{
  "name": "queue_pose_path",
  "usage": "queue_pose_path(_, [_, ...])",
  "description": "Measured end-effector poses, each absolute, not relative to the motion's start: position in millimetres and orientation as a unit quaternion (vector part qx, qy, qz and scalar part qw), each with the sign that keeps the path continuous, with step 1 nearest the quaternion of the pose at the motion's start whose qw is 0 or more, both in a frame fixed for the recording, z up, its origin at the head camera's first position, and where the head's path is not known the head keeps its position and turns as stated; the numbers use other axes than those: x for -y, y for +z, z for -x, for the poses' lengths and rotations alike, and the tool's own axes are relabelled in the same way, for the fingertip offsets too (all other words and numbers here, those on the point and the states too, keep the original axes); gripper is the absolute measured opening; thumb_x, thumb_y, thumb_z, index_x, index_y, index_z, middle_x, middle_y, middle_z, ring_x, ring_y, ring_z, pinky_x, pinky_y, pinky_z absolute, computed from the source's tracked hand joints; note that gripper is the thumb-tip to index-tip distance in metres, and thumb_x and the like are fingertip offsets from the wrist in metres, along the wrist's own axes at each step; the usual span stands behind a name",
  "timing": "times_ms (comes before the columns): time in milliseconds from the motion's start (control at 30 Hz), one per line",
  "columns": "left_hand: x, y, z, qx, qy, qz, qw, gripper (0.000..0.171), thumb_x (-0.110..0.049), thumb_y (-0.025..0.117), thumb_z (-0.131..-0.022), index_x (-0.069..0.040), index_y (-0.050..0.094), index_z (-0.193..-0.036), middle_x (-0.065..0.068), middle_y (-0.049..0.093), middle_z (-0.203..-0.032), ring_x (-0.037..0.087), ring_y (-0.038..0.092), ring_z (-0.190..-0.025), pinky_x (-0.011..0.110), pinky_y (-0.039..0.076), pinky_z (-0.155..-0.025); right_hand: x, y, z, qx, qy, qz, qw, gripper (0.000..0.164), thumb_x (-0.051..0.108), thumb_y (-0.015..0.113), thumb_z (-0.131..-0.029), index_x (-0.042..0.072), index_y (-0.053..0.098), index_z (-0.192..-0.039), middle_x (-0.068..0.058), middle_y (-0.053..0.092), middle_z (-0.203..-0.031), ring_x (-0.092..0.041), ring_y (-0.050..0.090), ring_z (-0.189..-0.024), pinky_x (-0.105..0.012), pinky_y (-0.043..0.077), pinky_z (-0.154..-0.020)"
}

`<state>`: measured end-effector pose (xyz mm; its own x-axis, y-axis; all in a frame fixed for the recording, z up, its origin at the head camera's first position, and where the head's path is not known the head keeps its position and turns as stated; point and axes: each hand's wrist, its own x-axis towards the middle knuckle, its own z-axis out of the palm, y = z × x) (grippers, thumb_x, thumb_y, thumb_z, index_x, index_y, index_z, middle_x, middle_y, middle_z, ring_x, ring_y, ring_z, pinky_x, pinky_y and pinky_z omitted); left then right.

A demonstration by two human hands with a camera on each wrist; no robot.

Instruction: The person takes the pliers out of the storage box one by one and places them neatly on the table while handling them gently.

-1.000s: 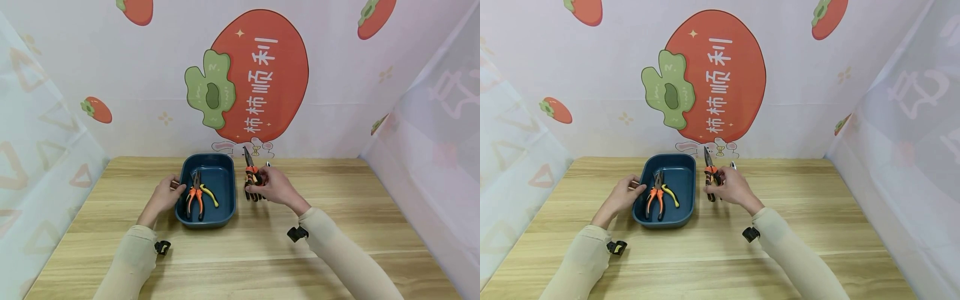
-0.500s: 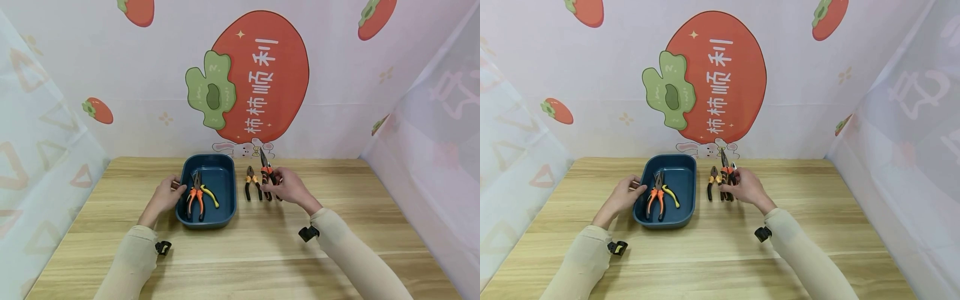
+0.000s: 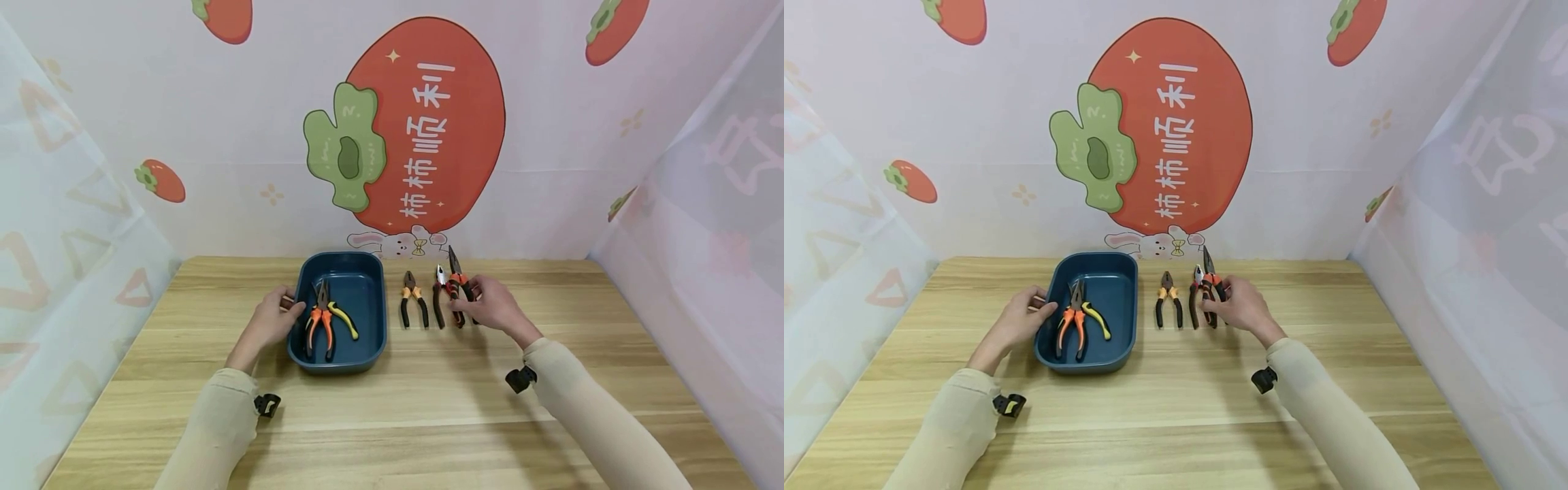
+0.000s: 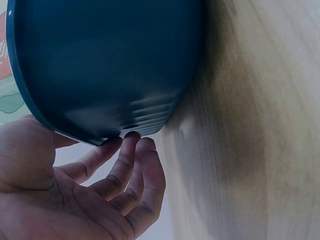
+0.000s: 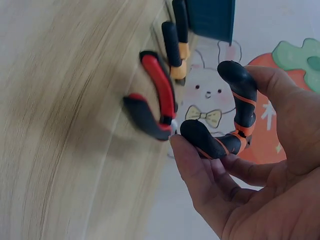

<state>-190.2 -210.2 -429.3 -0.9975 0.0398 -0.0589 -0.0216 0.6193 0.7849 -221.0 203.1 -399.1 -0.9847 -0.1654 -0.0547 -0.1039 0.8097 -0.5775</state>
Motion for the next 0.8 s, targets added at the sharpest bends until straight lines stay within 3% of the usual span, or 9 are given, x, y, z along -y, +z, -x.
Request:
queue_pose_path(433, [210,-432,191,-0.900,0.435,-0.006,0.033,0.028,-0.013,0.053,-0.105,0.009,0.052,-0.123,0.024,0.061,-0.108,0.031,0.063,-0.092,0.038,0.056,-0.074,-227,-411,235,-0.960,-0.268,0.040,0.068,0.054,0.041,0.076,-0.089,-0.005,0.060,-0.112,-0.018,0.063,-0.098,-0.027,0.057,-0.080,-0.040,0.048,-0.069])
queue_pose_path(800, [210,-430,190,-0.900,0.434,-0.005,0.034,0.026,-0.013,0.054,-0.105,0.007,0.053,-0.121,0.025,0.061,-0.109,0.032,0.063,-0.093,0.039,0.056,-0.074,-241,-423,241,-0.966,-0.240,0.004,0.097,0.048,0.043,0.078,-0.088,0.001,0.058,-0.099,-0.008,0.055,-0.080,-0.021,0.051,-0.069,-0.032,0.040,-0.058])
